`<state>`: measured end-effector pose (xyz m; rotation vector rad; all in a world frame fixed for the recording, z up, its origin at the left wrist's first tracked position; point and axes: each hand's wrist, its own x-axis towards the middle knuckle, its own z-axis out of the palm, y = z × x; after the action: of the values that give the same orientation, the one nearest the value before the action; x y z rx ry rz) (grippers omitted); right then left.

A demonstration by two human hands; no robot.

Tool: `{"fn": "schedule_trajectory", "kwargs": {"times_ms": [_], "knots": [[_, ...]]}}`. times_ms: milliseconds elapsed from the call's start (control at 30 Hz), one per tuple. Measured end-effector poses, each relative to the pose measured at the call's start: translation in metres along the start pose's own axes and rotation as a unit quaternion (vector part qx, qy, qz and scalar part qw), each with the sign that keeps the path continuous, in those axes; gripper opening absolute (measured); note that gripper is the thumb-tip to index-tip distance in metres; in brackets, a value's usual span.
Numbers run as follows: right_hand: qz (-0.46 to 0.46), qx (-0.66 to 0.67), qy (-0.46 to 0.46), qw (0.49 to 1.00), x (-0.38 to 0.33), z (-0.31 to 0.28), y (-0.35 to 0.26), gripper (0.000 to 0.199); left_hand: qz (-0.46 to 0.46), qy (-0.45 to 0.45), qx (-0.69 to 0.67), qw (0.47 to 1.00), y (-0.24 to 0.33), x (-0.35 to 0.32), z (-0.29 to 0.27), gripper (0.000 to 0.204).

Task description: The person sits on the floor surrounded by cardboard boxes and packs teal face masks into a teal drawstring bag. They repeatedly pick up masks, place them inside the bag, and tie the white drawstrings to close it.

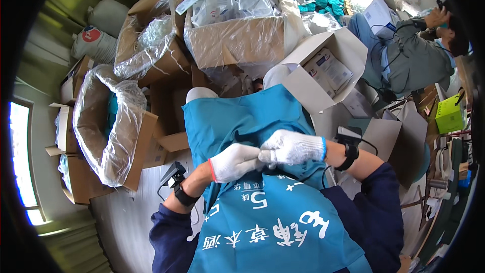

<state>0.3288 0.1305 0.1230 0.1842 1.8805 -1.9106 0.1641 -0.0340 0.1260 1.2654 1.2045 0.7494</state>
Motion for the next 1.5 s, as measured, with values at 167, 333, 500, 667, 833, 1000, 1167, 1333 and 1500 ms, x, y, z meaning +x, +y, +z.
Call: {"fn": "schedule_trajectory", "kwargs": {"times_ms": [167, 333, 500, 667, 833, 1000, 1167, 1333, 1500], "knots": [[0.015, 0.194, 0.003, 0.981, -0.015, 0.015, -0.013, 0.038, -0.027, -0.07, -0.172, 0.982, 0.028, -0.013, -0.001, 0.027], [0.023, 0.211, 0.009, 0.977, -0.03, 0.036, -0.026, 0.038, 0.032, -0.063, -0.091, 0.993, 0.031, -0.026, 0.008, 0.03], [0.022, 0.231, 0.003, 0.973, -0.036, 0.065, -0.008, 0.036, 0.162, -0.111, -0.001, 0.981, 0.015, -0.044, 0.008, 0.025], [0.006, 0.245, 0.0, 0.97, -0.04, 0.07, 0.002, 0.03, 0.295, -0.084, 0.19, 0.932, 0.0, -0.081, -0.014, 0.021], [-0.009, 0.409, 0.116, 0.905, -0.031, 0.057, 0.045, 0.02, -0.029, 0.274, -0.294, 0.915, 0.001, -0.147, -0.046, 0.042], [-0.051, 0.4, 0.268, 0.875, -0.003, 0.038, 0.02, 0.024, -0.111, 0.19, -0.315, 0.923, -0.011, -0.066, -0.008, 0.006], [-0.055, 0.131, 0.338, 0.93, -0.002, 0.029, 0.005, 0.021, -0.063, 0.112, -0.381, 0.916, -0.039, 0.001, 0.024, 0.039], [-0.191, -0.301, 0.423, 0.833, 0.012, 0.026, 0.027, 0.018, -0.034, 0.17, -0.17, 0.97, -0.039, 0.022, 0.028, 0.047], [-0.122, -0.179, 0.408, 0.887, 0.015, 0.032, 0.025, 0.021, -0.027, 0.147, -0.129, 0.98, -0.04, 0.033, 0.026, 0.034]]}}
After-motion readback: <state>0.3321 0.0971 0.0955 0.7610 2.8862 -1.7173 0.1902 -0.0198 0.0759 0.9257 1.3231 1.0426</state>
